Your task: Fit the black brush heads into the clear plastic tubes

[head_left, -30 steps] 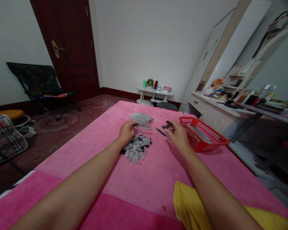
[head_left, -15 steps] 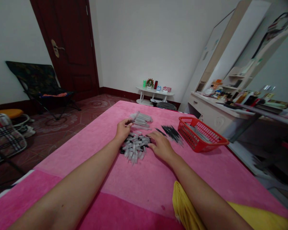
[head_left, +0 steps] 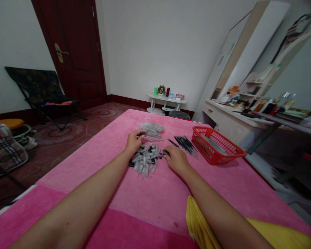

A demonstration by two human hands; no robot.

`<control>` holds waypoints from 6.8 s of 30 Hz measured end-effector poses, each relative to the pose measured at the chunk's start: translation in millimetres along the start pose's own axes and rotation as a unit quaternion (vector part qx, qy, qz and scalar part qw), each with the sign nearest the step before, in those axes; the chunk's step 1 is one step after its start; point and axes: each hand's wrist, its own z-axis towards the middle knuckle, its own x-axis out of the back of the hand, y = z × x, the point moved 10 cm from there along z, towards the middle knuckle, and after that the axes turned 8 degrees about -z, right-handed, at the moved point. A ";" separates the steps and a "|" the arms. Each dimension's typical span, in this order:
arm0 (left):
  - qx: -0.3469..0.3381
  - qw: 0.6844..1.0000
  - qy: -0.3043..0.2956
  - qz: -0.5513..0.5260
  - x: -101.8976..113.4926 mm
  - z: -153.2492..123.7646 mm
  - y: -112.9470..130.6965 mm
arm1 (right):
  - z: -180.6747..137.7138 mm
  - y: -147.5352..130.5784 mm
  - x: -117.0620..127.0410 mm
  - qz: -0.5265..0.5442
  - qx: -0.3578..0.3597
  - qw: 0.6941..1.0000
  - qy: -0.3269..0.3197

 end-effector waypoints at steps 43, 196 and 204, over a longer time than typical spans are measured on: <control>-0.202 0.939 -0.198 0.197 -47.6 -28.1 47.8 | -4.2 39.9 35.5 0.361 -0.098 0.902 0.214; 0.184 0.908 -0.071 -0.370 -63.4 -37.4 44.8 | -11.5 20.5 60.9 0.294 -0.036 0.921 0.255; 0.158 0.930 -0.078 -0.322 -62.7 -37.0 50.0 | -11.2 29.2 56.9 0.334 -0.071 0.905 0.255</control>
